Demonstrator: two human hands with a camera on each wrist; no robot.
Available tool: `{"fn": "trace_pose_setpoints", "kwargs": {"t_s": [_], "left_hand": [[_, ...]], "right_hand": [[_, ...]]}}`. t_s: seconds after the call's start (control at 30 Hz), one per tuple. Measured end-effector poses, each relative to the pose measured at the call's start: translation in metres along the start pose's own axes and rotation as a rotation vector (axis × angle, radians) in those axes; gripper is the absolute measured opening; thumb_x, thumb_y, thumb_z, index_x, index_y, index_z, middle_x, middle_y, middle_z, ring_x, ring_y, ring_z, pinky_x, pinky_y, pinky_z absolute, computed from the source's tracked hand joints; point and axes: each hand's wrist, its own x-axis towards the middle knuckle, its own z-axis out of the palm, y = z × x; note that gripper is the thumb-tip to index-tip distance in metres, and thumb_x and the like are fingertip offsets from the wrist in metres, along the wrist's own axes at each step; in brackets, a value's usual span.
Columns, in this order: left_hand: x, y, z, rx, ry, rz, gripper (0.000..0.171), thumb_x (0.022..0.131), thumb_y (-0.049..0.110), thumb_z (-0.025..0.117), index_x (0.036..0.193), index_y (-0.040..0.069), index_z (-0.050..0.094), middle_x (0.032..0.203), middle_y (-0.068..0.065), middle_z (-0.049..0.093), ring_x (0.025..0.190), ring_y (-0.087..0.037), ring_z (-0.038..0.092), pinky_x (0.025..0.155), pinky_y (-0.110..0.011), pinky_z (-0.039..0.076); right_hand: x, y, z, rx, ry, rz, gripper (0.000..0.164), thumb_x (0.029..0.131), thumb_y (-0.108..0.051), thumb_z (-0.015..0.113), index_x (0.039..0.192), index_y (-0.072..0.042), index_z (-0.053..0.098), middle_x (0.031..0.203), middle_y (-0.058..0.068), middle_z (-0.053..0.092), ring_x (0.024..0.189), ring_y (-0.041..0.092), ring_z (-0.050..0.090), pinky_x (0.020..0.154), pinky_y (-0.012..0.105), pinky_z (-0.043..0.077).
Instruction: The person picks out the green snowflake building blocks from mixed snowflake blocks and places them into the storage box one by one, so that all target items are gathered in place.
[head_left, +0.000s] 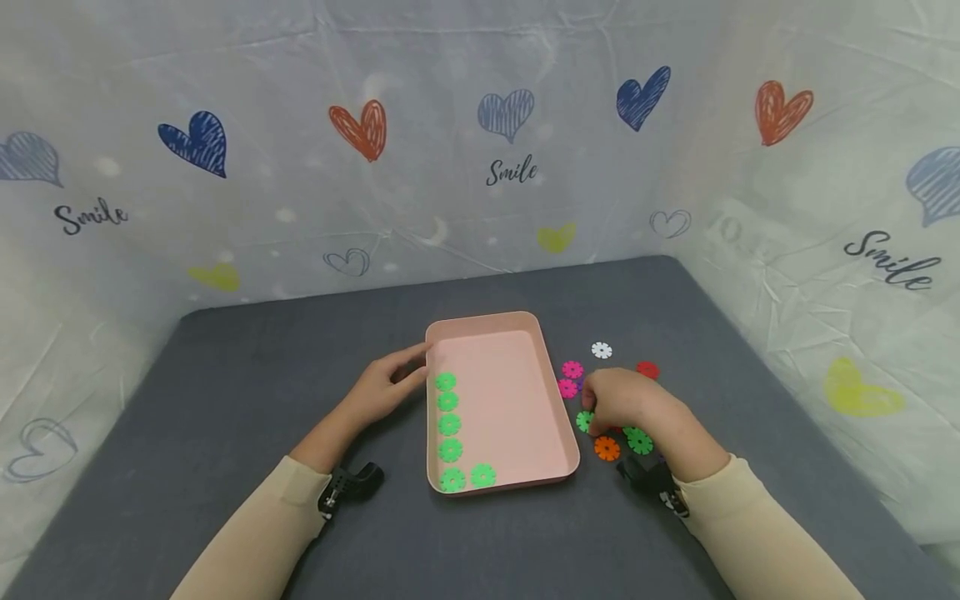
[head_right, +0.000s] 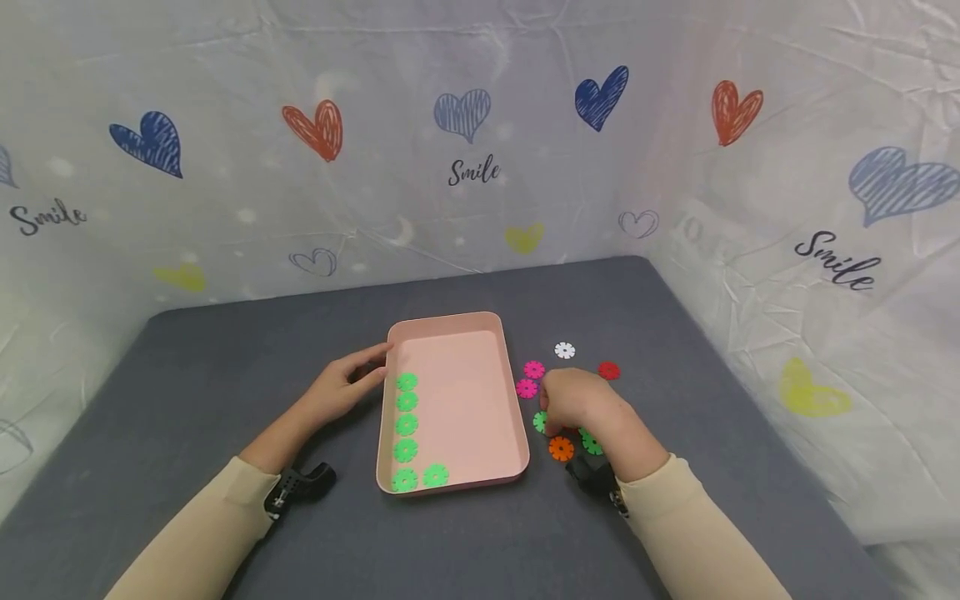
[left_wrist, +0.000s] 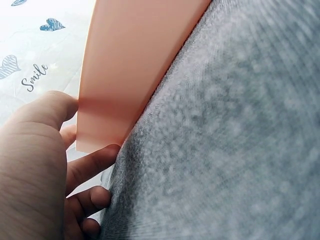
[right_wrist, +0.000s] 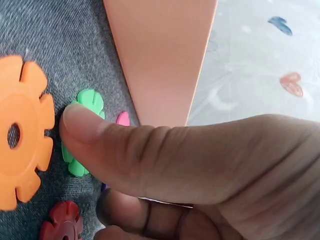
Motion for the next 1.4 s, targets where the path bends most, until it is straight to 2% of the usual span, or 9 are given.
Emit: {"fn": "trace_pose_setpoints", "kwargs": {"t_s": [0.2,0.3,0.5,0.63,0.73,0.93,1.17,1.3,1.4], "left_hand": [[-0.001,0.001,0.002,-0.003,0.001,0.002,0.05,0.105,0.031,0.063,0.152,0.017,0.054,0.129,-0.01,0.068,0.079,-0.02,0.056,0.08,-0.044,0.044],[-0.001,0.002,0.002,-0.001,0.004,0.007,0.05,0.105,0.031,0.064,0.152,0.016,0.054,0.13,-0.01,0.067,0.084,-0.018,0.057,0.082,-0.045,0.045],[-0.002,0.002,0.002,0.0,0.005,0.007,0.05,0.104,0.031,0.064,0.151,0.016,0.054,0.128,-0.01,0.068,0.077,-0.019,0.055,0.079,-0.044,0.044],[-0.003,0.0,0.001,0.004,0.002,0.004,0.05,0.105,0.032,0.064,0.152,0.016,0.054,0.13,-0.01,0.068,0.08,-0.019,0.056,0.079,-0.043,0.045],[-0.003,0.0,0.001,0.0,0.001,-0.003,0.051,0.105,0.033,0.063,0.152,0.018,0.054,0.131,-0.01,0.067,0.083,-0.02,0.058,0.081,-0.044,0.045],[-0.003,-0.001,0.001,-0.003,-0.002,-0.011,0.051,0.105,0.033,0.063,0.153,0.018,0.053,0.132,-0.01,0.066,0.082,-0.02,0.058,0.079,-0.044,0.046],[-0.001,0.002,0.0,0.007,-0.002,-0.014,0.051,0.105,0.032,0.063,0.152,0.017,0.053,0.13,-0.009,0.067,0.074,-0.019,0.054,0.073,-0.04,0.044],[0.0,0.003,-0.001,0.002,-0.01,-0.019,0.051,0.105,0.034,0.063,0.153,0.018,0.053,0.131,-0.009,0.067,0.077,-0.019,0.055,0.076,-0.041,0.045],[0.001,0.003,-0.001,-0.009,-0.01,-0.021,0.052,0.104,0.034,0.064,0.153,0.019,0.053,0.134,-0.009,0.066,0.083,-0.019,0.057,0.079,-0.042,0.046]], "right_hand": [[-0.001,0.003,-0.004,0.122,-0.026,-0.051,0.026,0.087,-0.008,0.082,0.082,-0.008,0.057,0.069,0.002,0.05,0.058,0.017,0.051,0.059,0.032,0.042],[-0.003,0.003,-0.013,0.22,0.017,-0.075,0.019,0.093,-0.008,0.077,0.091,-0.007,0.057,0.065,0.002,0.052,0.058,0.02,0.057,0.058,0.033,0.042],[-0.009,-0.015,-0.02,0.511,0.155,-0.127,0.025,0.096,-0.007,0.072,0.121,-0.002,0.067,0.089,0.008,0.069,0.083,0.031,0.073,0.076,0.043,0.059],[-0.007,-0.038,-0.006,0.723,0.176,-0.172,0.033,0.097,-0.001,0.069,0.129,0.005,0.066,0.097,0.014,0.068,0.091,0.033,0.073,0.084,0.046,0.058],[-0.003,-0.055,0.009,0.781,0.166,-0.207,0.034,0.096,0.004,0.067,0.13,0.006,0.066,0.096,0.014,0.067,0.092,0.033,0.074,0.084,0.044,0.058],[0.008,-0.073,0.04,0.717,0.118,-0.273,0.032,0.094,0.004,0.066,0.126,0.006,0.069,0.093,0.009,0.068,0.085,0.025,0.075,0.077,0.034,0.059],[0.021,-0.072,0.06,0.649,0.009,-0.275,0.032,0.09,0.003,0.073,0.122,0.005,0.073,0.088,0.003,0.072,0.079,0.012,0.069,0.073,0.026,0.056],[0.019,-0.073,0.059,0.483,0.011,-0.326,0.035,0.087,-0.006,0.081,0.121,0.0,0.075,0.099,0.0,0.075,0.089,0.01,0.066,0.077,0.025,0.051],[0.016,-0.072,0.054,0.413,-0.01,-0.374,0.033,0.09,-0.006,0.078,0.122,0.001,0.074,0.11,0.004,0.075,0.105,0.016,0.068,0.088,0.028,0.052]]}}
